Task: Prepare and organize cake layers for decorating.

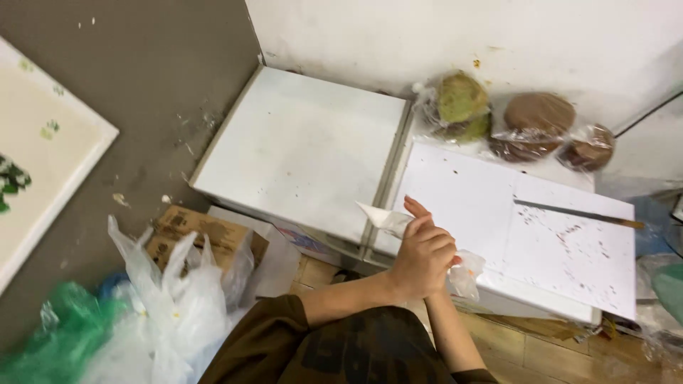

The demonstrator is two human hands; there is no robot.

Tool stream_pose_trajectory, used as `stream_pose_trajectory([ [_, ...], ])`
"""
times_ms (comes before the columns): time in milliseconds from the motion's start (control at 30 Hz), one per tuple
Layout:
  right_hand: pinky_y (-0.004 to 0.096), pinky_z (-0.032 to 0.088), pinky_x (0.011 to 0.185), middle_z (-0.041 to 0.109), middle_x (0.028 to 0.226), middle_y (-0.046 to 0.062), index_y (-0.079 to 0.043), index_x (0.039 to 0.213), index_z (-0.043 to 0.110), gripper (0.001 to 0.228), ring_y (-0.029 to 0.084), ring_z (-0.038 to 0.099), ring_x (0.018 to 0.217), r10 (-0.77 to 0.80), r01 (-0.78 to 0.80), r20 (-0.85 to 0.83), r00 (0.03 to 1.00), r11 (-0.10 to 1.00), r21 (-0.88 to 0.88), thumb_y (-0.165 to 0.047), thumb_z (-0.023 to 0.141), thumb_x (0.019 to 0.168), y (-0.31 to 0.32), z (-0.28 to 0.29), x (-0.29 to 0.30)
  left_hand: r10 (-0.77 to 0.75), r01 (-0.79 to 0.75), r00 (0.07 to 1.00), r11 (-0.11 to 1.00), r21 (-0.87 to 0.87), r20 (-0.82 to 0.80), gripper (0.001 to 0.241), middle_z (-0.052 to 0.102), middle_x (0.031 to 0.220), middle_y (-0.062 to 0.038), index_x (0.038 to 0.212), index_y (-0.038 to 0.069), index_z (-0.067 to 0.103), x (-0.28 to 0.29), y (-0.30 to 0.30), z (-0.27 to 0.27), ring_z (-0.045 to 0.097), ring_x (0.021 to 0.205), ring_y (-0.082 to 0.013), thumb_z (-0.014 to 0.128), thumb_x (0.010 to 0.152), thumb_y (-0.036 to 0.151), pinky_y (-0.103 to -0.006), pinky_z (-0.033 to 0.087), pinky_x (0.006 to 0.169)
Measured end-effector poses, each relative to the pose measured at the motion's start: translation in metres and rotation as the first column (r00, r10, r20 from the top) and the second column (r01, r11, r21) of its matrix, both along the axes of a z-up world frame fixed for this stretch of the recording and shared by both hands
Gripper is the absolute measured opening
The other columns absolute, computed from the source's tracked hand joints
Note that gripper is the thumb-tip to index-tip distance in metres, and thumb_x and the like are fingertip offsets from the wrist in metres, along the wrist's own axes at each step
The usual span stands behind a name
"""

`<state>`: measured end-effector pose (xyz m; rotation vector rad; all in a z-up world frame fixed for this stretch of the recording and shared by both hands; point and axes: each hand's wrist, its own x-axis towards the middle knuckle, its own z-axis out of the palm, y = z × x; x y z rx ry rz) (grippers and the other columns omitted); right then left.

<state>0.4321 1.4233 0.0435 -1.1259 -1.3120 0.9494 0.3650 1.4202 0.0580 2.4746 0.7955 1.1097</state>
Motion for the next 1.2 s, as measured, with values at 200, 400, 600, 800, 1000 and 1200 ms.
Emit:
stream_pose_trajectory([
  [200, 0.039, 0.033, 0.117, 0.05, 0.15, 0.012, -0.003, 0.152, 0.04, 0.052, 0.027, 0.05, 0.136, -0.005, 0.004, 0.043, 0.999, 1.0, 0.02, -0.029, 0.039, 0.107, 0.074, 0.005, -0.01, -0.156, 0.155, 0.986, 0.988, -0.02, -0.057, 0.023, 0.073, 0.111, -0.009, 0.099, 0.004, 0.072, -0.003, 0.061, -0.033, 0.064, 0.122, -0.0228, 0.064, 0.104, 0.025, -0.0566, 0.03, 0.129],
  [400, 0.056, 0.048, 0.115, 0.059, 0.085, 0.005, -0.013, 0.074, 0.054, 0.045, 0.022, 0.062, 0.096, -0.251, 0.287, -0.895, 0.368, 0.947, -0.148, -0.045, 0.051, 0.105, 0.133, -0.083, 0.078, -0.186, 0.182, 0.982, 0.977, -0.112, -0.026, 0.07, 0.038, 0.161, -0.024, 0.151, -0.004, 0.043, -0.059, 0.082, -0.044, 0.035, 0.15, -0.0396, 0.063, 0.097, 0.036, -0.0585, 0.024, 0.125],
  [600, 0.034, 0.051, 0.083, 0.031, 0.061, -0.002, -0.017, 0.065, 0.03, 0.066, 0.015, 0.041, 0.065, -0.251, 0.439, -0.936, 0.246, 0.89, -0.123, -0.065, 0.052, 0.105, 0.115, -0.076, 0.138, -0.242, 0.069, 0.864, 0.926, -0.372, -0.441, 0.03, 0.073, 0.092, -0.015, 0.097, 0.005, 0.072, -0.187, 0.079, -0.249, 0.07, 0.084, -0.0338, 0.075, 0.086, 0.033, -0.0473, 0.057, 0.073],
  [800, 0.041, 0.057, 0.088, 0.045, 0.063, 0.0, -0.016, 0.066, 0.043, 0.059, 0.016, 0.052, 0.067, -0.398, 0.459, -0.911, 0.112, 0.834, -0.307, -0.057, 0.056, 0.106, 0.105, -0.062, 0.148, -0.523, -0.134, 0.369, 0.788, -0.601, -0.769, 0.053, 0.07, 0.085, -0.019, 0.092, 0.0, 0.07, -0.165, 0.092, -0.306, 0.071, 0.083, -0.0353, 0.07, 0.095, 0.053, -0.0503, 0.057, 0.076],
  [1000, 0.054, 0.051, 0.113, 0.064, 0.119, 0.011, -0.011, 0.109, 0.063, 0.015, 0.029, 0.064, 0.125, -0.39, 0.432, -0.867, 0.311, 0.87, -0.237, -0.024, 0.056, 0.104, 0.055, -0.071, 0.178, -0.541, 0.076, 0.568, 0.785, -0.615, -0.62, 0.063, 0.069, 0.071, -0.01, 0.081, 0.007, 0.074, -0.159, 0.149, -0.097, 0.064, 0.058, -0.023, 0.058, 0.096, 0.065, -0.039, 0.054, 0.052],
  [1200, 0.049, 0.054, 0.106, 0.062, 0.136, 0.023, -0.004, 0.141, 0.049, 0.044, 0.037, 0.059, 0.132, -0.485, 0.32, -0.755, 0.441, 0.871, -0.373, -0.032, 0.056, 0.107, 0.08, -0.112, 0.129, -0.002, 0.157, 0.907, 0.93, 0.333, -0.421, 0.073, 0.05, 0.045, 0.005, 0.097, 0.015, 0.074, -0.112, 0.3, 0.055, 0.039, 0.032, -0.0113, 0.054, 0.086, 0.084, -0.0335, 0.035, 0.03],
])
